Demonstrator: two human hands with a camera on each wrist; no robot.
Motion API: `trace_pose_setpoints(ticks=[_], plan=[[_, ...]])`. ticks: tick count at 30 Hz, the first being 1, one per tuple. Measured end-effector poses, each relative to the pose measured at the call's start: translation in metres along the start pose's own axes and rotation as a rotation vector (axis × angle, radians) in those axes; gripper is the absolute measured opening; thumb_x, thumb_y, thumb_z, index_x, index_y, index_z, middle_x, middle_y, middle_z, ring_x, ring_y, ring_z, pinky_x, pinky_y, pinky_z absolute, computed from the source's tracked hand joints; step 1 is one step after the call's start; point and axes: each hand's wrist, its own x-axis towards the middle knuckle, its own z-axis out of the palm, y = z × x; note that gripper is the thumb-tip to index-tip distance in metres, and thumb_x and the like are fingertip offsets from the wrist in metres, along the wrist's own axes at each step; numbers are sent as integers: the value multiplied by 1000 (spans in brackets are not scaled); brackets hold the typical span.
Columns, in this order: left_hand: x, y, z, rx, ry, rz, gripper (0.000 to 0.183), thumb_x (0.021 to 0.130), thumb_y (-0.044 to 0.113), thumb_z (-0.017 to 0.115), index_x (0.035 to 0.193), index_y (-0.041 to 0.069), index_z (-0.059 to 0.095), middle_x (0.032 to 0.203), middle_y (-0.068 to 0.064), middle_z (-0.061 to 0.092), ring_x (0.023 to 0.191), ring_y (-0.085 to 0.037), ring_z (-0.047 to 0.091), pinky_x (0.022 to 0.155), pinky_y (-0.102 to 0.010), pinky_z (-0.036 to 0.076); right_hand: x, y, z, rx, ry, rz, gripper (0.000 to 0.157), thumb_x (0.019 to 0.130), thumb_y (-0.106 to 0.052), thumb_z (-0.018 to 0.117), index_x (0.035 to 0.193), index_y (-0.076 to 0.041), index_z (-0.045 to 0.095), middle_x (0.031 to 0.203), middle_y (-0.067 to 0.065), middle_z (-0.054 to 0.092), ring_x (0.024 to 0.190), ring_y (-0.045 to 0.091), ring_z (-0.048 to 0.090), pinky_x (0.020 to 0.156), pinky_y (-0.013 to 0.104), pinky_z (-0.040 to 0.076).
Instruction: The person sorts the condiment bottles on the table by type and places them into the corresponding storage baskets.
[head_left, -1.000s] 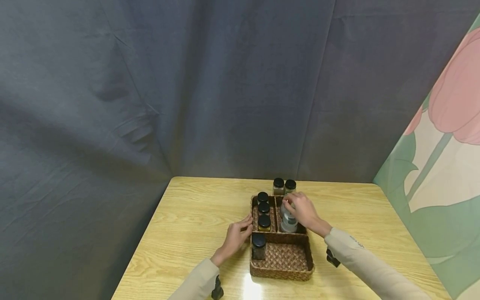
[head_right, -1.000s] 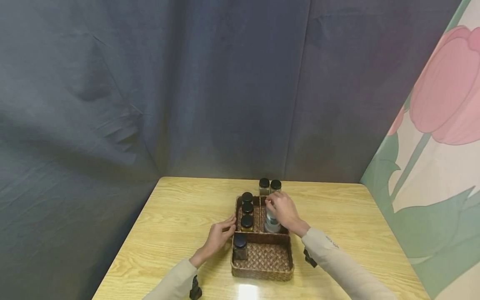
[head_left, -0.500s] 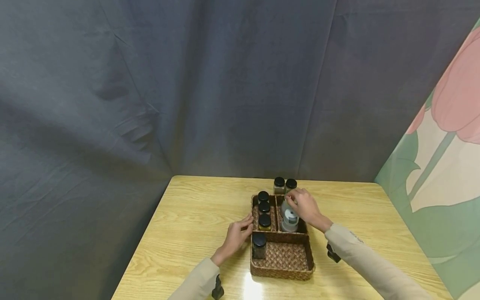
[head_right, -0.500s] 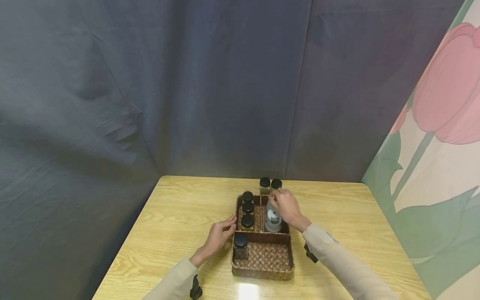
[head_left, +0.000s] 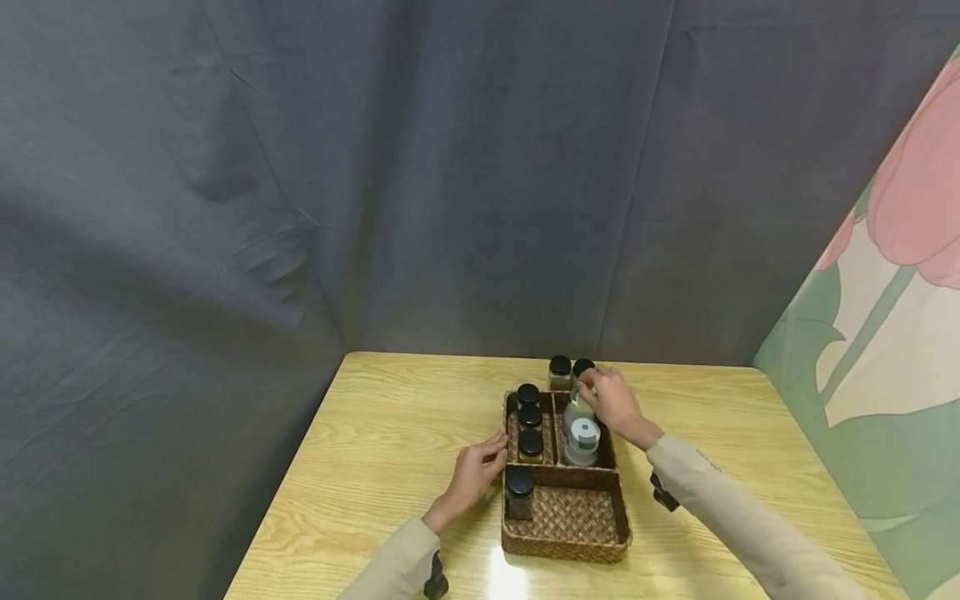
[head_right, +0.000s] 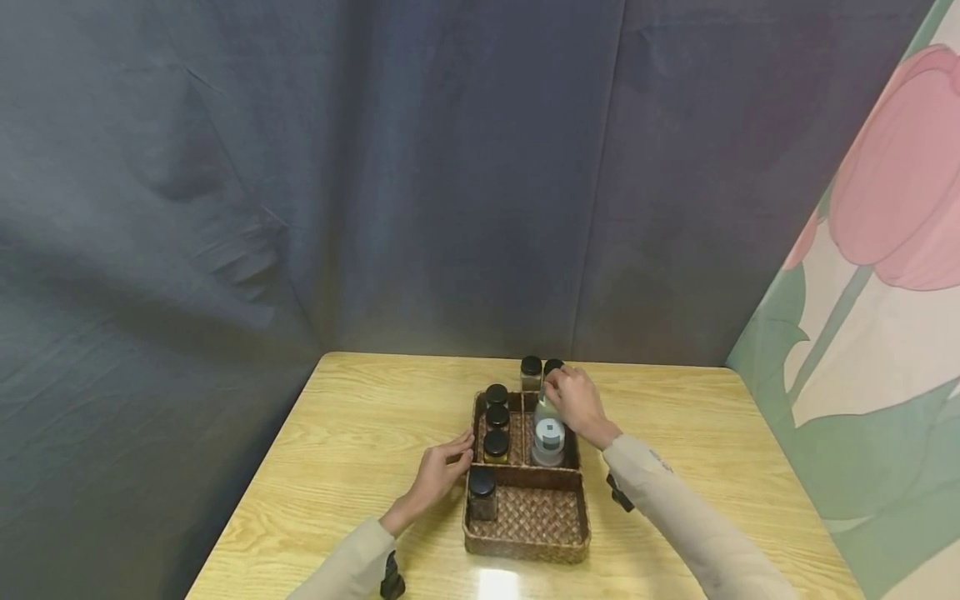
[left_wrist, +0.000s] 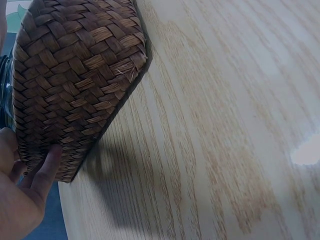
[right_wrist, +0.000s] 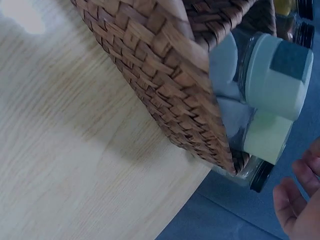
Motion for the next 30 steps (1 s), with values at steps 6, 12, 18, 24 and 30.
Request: trace_pose_setpoints(ticks=[6,12,18,24,30], plan=[[0,1,-1,-9,-12,-34,33,99,1,57,129,-13,57,140,-25,50,118,-32,59,83,-30,56,5,7,0,0,0,13,5,89,-3,71,88,2,70,86,14,62,75,31,58,62,47,51],[1,2,-2,-9,-20,-32,32,100,2,57,129,-13,57,140,-26,49,119,-33,58,83,-25,55,8,15,3,-19,8,57,6,91,-5,69,88,1,70,91,17,60,81,35,55,68,49,48],[2,3,-2,-17,-22,-44,33,99,0,58,129,-12,57,140,-25,49,121,-32,57,84,-24,54,13,19,4,-22,-6,104,12,92,-7,69,96,4,68,99,21,59,87,39,55,71,51,48],[1,0,-2,-10,-9,-35,32,98,1,59,128,-12,59,138,-24,51,121,-32,57,84,-25,55,16,24,8,-27,-46,146,22,93,-10,68,108,6,67,111,25,60,95,44,57,70,53,49],[1,-2,0,-1,2,-26,32,99,3,59,127,-12,59,138,-23,52,121,-33,56,85,-27,55,19,27,13,-18,-62,168,25,94,-11,67,111,7,65,114,27,59,96,45,58,72,55,51]])
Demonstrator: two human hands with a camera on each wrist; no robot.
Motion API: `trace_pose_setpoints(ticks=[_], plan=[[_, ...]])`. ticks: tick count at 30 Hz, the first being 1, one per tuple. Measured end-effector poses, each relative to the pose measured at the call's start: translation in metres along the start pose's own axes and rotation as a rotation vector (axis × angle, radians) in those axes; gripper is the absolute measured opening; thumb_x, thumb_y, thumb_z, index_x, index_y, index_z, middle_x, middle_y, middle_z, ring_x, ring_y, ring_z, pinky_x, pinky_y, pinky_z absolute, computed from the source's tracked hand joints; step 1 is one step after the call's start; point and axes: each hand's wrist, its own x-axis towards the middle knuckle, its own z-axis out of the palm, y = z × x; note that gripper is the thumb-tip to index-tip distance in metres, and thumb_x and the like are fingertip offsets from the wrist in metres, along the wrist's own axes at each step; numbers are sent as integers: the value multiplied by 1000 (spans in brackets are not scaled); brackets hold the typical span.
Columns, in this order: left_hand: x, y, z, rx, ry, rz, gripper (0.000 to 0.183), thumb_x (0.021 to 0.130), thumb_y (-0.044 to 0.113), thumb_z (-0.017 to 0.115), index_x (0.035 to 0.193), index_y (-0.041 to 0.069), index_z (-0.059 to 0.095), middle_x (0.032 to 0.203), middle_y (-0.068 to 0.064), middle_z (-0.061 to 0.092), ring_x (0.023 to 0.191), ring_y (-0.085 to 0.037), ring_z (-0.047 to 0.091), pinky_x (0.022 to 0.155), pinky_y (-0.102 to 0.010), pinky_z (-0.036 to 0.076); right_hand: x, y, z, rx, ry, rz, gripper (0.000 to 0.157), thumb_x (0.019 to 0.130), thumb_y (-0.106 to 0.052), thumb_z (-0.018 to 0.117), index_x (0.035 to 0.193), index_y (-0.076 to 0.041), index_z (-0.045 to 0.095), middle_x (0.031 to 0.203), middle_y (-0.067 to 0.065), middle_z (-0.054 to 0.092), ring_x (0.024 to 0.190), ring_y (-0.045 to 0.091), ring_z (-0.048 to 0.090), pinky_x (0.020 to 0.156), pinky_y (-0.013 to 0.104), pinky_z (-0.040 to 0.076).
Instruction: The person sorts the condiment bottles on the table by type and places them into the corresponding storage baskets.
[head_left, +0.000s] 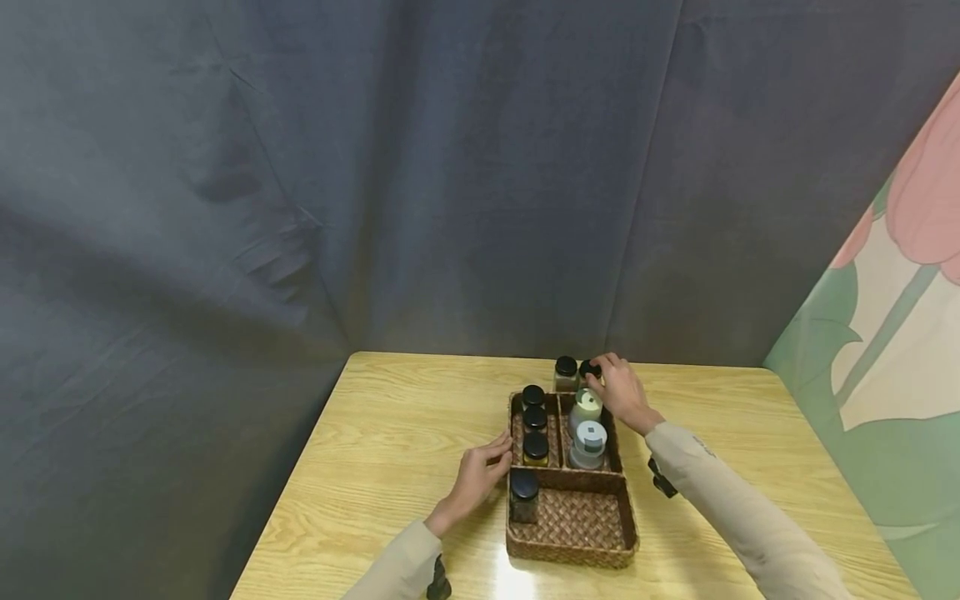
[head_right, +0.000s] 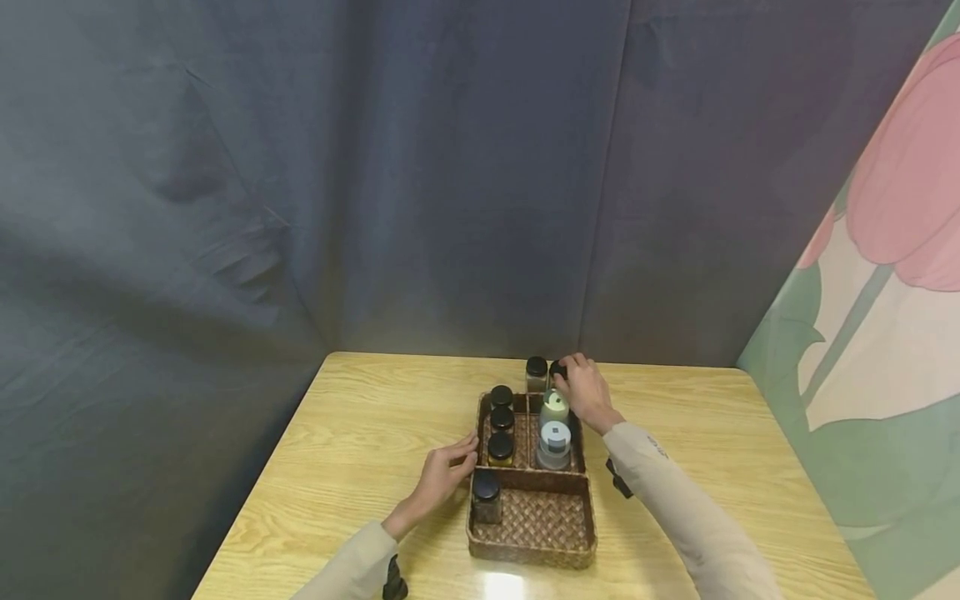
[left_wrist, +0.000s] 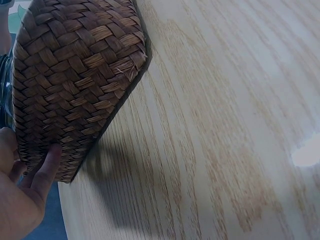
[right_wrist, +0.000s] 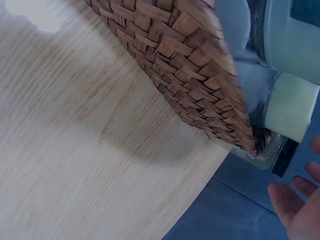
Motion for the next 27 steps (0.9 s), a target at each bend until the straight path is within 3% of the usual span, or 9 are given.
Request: trace_pose_setpoints(ticks=[5,12,21,27], plan=[[1,1,1,3,0,-4,32,99,3,59,127,-12,59,138,-23,51,121,-32,57,85,-28,55,2,2,0,2,-12,7,29,94,-10,67,114,10,63,117,30,59,98,46,59,78,57,50],[1,0,2,-1,3,8,31,99,1,59,125,-14,59,137,-25,52,120,-35,57,85,-26,55,3,4,6,4,-45,14,36,94,-12,67,121,12,60,122,32,58,94,45,63,77,57,53],[0,1,1,4,9,24,31,99,1,58,125,-15,59,136,-27,52,118,-36,59,83,-27,55,5,8,8,6,-55,9,36,94,-7,65,124,12,60,127,34,56,106,50,59,86,60,49],[0,2,1,2,-1,12,31,99,1,58,127,-14,58,137,-27,51,119,-35,58,84,-28,55,3,11,8,5,-91,6,37,95,-5,65,128,10,61,133,33,53,101,47,62,81,57,52]])
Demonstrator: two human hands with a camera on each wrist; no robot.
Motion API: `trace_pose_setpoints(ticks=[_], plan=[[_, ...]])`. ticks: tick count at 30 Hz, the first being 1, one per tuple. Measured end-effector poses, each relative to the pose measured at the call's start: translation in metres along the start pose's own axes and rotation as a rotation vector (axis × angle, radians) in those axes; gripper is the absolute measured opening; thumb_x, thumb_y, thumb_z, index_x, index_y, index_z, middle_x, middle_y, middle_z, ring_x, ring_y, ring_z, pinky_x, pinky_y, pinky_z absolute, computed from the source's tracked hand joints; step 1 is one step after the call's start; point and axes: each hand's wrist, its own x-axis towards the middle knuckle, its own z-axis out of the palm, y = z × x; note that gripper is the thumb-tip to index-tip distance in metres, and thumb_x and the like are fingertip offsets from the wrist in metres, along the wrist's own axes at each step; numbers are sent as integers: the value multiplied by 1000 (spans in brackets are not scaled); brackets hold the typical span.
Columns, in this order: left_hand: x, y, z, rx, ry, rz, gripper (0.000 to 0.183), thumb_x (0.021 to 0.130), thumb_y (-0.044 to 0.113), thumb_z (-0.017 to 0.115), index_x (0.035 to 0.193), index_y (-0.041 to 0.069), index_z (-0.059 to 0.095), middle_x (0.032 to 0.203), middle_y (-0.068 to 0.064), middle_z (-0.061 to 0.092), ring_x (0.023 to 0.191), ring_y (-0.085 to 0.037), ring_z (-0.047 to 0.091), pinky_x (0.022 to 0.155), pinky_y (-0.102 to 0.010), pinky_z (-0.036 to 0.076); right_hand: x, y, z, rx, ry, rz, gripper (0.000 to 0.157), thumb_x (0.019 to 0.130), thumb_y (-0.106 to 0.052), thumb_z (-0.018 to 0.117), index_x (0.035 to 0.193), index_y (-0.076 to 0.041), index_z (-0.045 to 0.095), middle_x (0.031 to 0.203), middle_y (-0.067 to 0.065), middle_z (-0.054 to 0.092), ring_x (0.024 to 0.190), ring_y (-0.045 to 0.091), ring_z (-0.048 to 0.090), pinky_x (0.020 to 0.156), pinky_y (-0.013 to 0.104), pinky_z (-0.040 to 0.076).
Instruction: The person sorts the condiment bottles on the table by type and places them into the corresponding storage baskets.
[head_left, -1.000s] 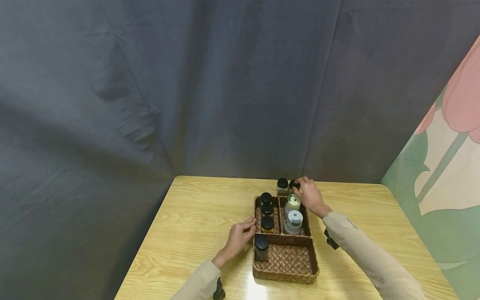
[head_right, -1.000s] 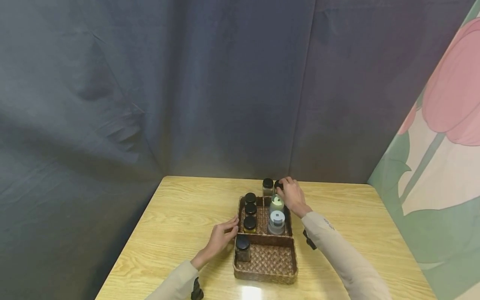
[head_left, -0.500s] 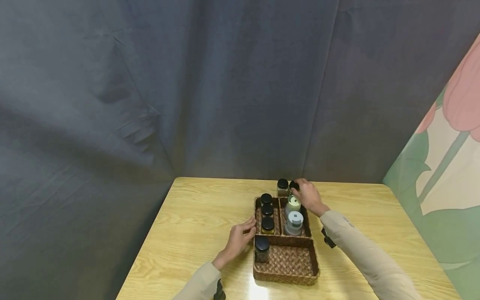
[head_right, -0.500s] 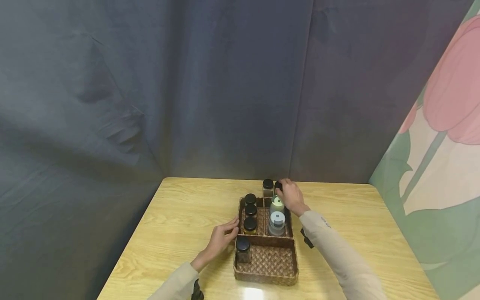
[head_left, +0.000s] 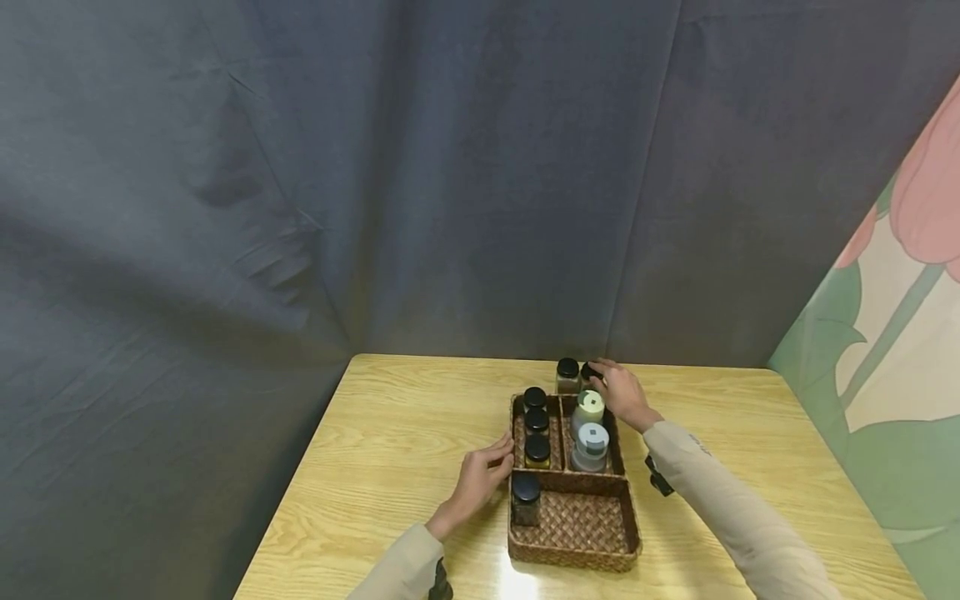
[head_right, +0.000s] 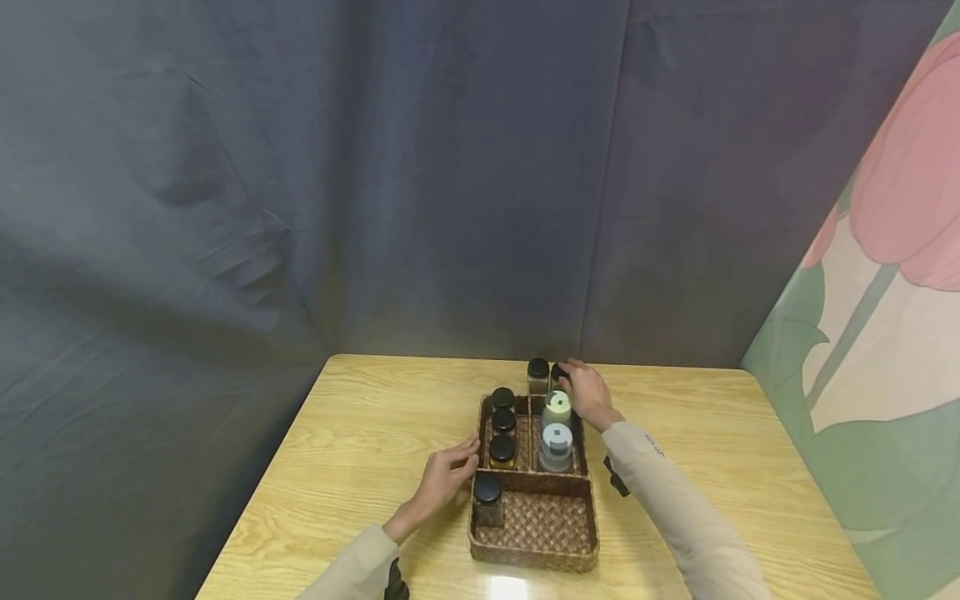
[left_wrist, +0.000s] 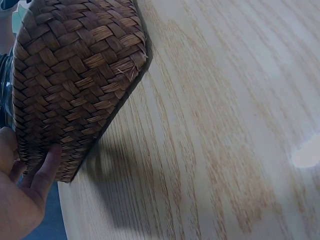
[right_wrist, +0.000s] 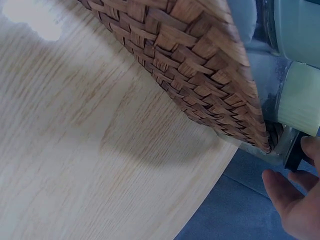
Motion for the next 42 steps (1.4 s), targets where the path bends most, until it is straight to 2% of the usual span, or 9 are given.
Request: trace_pose_setpoints(ticks=[5,11,14,23,29,34,38,42], plan=[[-1,1,0,-5,1,-9,32,99,2,58,127,-14,58,137,-26,51,118,-35,58,84,-30,56,0,2,2,1,-6,-10,40,92,-7,70,127,10,61,135,34,51,94,45,64,77,55,53],[0,-1,1,-1,12,-9,31,99,3,59,126,-14,59,136,-25,53,118,-35,59,84,-30,56,1,4,4,27,21,-5,35,89,-6,73,119,12,65,132,34,53,105,49,61,84,58,51],[0,-1,1,2,17,-13,31,99,2,59,125,-14,59,136,-24,53,118,-35,59,84,-30,56,1,5,5,42,35,-2,33,88,-5,74,116,12,65,128,33,56,105,48,60,84,58,51],[0,1,1,-2,11,-7,31,99,2,58,125,-14,59,136,-26,52,119,-36,58,84,-32,56,-2,2,3,42,55,-8,27,86,0,75,109,9,64,110,27,64,88,43,64,72,53,53],[0,2,0,-2,12,-20,31,99,2,58,126,-14,58,136,-26,52,119,-35,58,85,-31,55,-3,2,0,35,44,4,34,87,-2,74,116,11,60,113,30,61,86,43,64,71,54,53],[0,1,0,-1,9,-23,32,99,2,58,126,-14,58,136,-25,52,118,-35,58,85,-30,55,-3,2,0,-18,32,-4,44,88,-4,74,125,13,58,118,34,56,87,45,63,73,56,53],[0,1,0,-1,9,-19,31,99,2,58,126,-14,58,136,-26,52,117,-35,59,85,-29,55,-3,3,-1,-36,28,-7,42,88,-4,74,124,13,60,119,34,56,88,45,64,73,55,54],[0,2,0,-2,4,-26,31,99,2,58,126,-13,59,137,-25,52,117,-34,59,85,-27,55,-3,2,-1,-15,12,12,41,89,-2,72,125,14,59,123,34,57,98,47,62,77,56,53]])
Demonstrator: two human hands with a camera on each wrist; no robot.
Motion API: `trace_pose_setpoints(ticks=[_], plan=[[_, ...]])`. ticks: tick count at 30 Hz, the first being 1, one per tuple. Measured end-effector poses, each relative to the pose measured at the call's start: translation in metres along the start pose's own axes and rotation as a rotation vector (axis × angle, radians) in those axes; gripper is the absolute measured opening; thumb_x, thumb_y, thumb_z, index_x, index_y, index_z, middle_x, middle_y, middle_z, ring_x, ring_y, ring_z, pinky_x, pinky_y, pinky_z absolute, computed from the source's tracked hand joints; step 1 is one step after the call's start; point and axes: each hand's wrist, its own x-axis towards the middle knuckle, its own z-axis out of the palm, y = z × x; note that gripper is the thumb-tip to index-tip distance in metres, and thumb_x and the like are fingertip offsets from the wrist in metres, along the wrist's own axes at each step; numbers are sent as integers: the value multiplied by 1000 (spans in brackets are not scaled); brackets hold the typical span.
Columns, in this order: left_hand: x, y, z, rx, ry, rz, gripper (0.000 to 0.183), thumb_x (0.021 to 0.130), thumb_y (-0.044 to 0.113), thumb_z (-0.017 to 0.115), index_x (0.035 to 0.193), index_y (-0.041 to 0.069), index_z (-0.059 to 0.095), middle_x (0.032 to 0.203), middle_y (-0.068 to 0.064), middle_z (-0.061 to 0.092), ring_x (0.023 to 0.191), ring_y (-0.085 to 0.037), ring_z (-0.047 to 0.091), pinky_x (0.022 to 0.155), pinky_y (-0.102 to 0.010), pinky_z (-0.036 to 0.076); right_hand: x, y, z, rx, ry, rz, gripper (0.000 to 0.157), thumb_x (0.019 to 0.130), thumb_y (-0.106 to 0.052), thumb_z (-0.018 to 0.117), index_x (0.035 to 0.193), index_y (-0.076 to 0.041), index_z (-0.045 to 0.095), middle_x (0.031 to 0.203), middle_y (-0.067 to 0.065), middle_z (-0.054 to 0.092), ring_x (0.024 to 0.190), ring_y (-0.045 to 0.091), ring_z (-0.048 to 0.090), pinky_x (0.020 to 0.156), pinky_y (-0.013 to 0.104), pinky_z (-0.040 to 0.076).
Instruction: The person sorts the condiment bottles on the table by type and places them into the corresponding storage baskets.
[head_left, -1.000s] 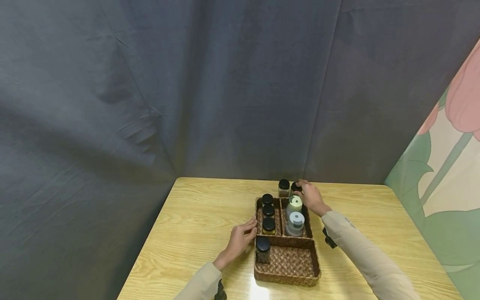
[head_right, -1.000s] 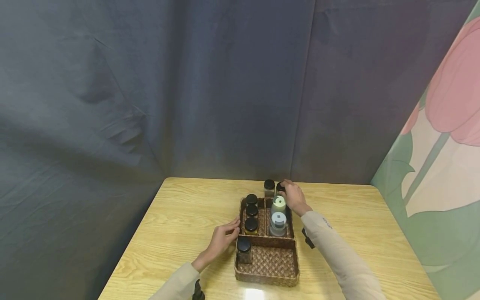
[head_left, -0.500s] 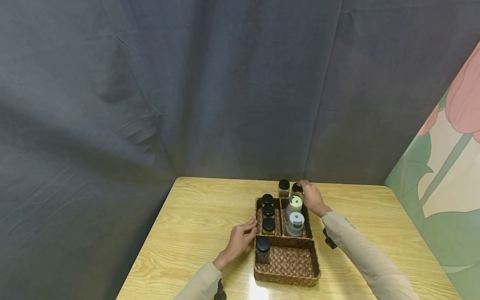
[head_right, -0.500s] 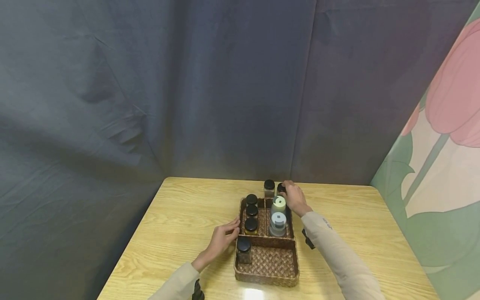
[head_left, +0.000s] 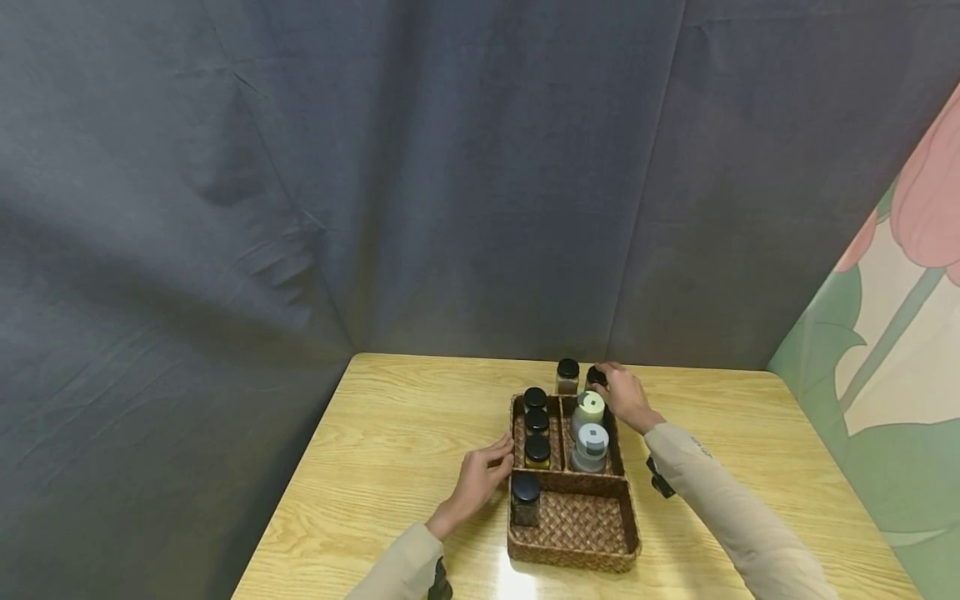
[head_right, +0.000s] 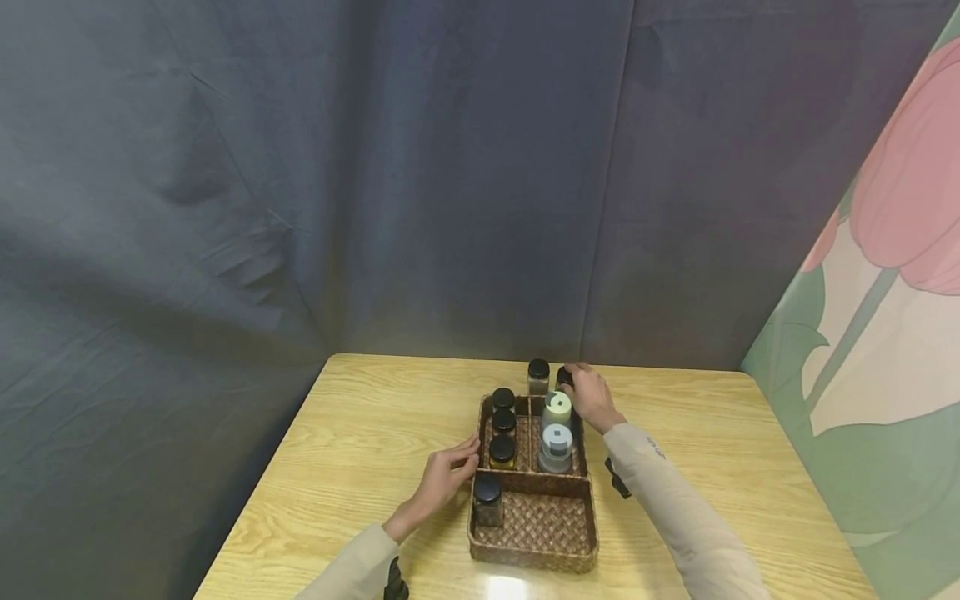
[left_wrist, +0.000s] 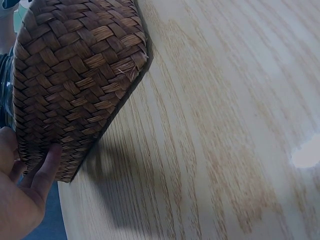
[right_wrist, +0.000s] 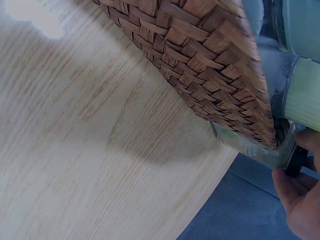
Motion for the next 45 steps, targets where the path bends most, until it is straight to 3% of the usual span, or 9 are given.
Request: trace_pose_setpoints(ticks=[6,23,34,45], plan=[[1,-2,0,2,1,-11,31,99,2,59,126,-13,60,136,-24,53,118,-34,58,84,-23,54,0,1,0,29,-5,2,46,90,-1,70,133,10,54,129,34,55,106,49,60,80,59,52],[0,-3,2,-15,5,-18,32,100,4,58,126,-14,58,137,-25,53,119,-35,58,85,-30,55,-6,12,-1,55,25,-10,50,91,-1,67,135,16,48,128,37,54,105,51,59,82,60,51],[3,-3,1,11,-2,20,31,99,3,59,126,-12,60,136,-25,53,117,-35,59,83,-25,55,-5,13,-16,55,128,-65,48,89,0,68,129,21,50,126,40,53,108,56,54,87,63,48],[2,-1,0,23,5,27,30,98,-1,58,125,-14,59,135,-27,53,115,-37,60,82,-31,57,-3,10,-33,20,250,-182,39,87,0,68,121,18,59,117,37,59,99,54,59,81,62,50]])
